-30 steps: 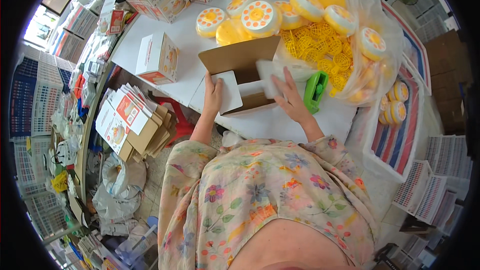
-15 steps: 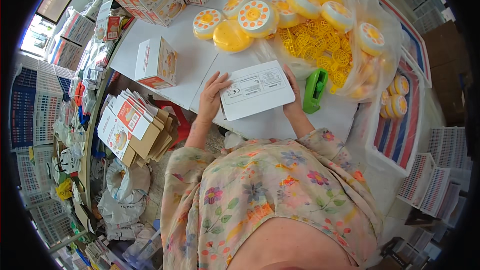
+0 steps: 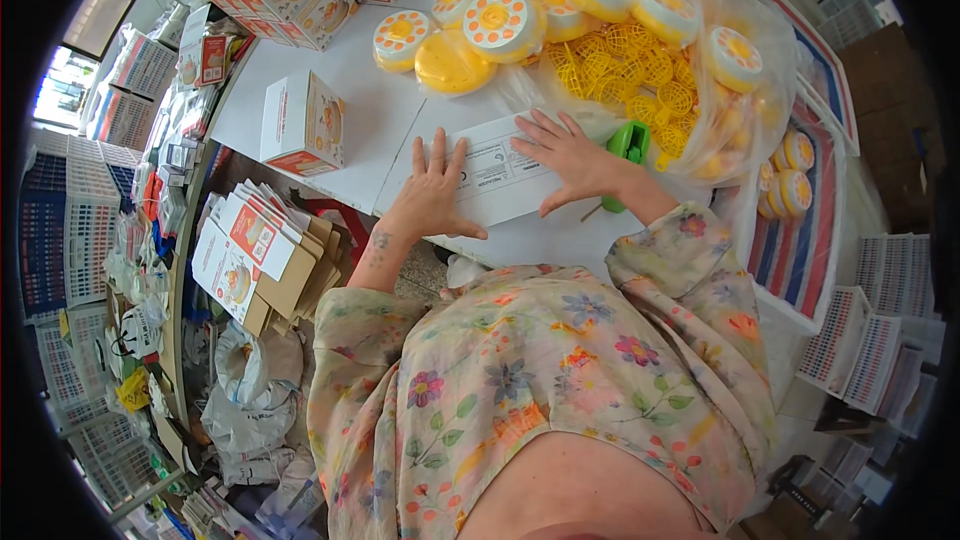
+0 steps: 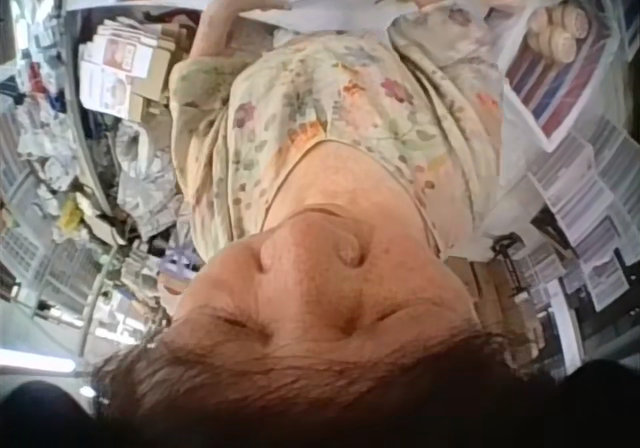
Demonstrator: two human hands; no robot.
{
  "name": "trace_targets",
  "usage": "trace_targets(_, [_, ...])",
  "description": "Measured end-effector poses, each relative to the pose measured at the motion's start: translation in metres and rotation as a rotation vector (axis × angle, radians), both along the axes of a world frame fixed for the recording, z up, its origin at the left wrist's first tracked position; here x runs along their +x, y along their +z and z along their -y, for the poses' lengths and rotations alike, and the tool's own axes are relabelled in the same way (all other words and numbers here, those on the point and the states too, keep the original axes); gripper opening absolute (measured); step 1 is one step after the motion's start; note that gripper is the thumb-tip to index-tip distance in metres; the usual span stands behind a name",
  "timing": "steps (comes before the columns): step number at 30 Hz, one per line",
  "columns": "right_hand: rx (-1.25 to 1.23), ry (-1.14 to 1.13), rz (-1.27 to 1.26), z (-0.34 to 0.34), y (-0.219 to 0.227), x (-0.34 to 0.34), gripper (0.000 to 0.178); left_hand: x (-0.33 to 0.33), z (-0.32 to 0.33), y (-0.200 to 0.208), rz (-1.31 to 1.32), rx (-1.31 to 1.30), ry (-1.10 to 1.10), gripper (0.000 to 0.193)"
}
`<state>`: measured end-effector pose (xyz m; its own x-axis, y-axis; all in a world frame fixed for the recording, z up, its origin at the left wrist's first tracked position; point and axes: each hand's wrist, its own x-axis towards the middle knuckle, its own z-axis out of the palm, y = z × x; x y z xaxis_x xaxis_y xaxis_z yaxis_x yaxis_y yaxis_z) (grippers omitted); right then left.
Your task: Packing yellow plastic toys into small cardboard boxes.
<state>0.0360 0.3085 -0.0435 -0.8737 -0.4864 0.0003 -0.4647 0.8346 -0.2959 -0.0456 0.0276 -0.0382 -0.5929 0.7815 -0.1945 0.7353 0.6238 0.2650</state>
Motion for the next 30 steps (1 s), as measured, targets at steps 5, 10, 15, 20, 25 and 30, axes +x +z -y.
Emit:
trace_targets(5, [0.082,0.056,-0.075,0.0,-0.005,-0.006,0.094,0.006,-0.005,0.0,-0.094,-0.018,0.002,0.126])
trace_targets(10, [0.074,0.125,-0.051,0.004,0.011,-0.006,0.077,-0.002,0.0,0.006,-0.04,-0.03,-0.022,0.119])
trace_targets(15, [-0.019,0.143,-0.114,-0.002,-0.007,0.003,0.056,0.014,0.004,0.008,-0.105,-0.008,-0.016,0.103])
trace_targets(20, [-0.04,0.049,-0.143,-0.008,-0.032,0.017,0.05,0.033,0.024,-0.019,-0.067,0.293,-0.141,0.075])
trace_targets(25, [-0.731,-0.347,-0.034,0.005,-0.067,0.026,0.053,0.04,0.026,-0.043,-0.19,0.358,-0.183,0.069])
trace_targets(30, [-1.352,-0.635,0.146,0.021,-0.069,0.03,0.059,0.041,0.011,-0.038,-0.278,0.31,-0.189,0.063])
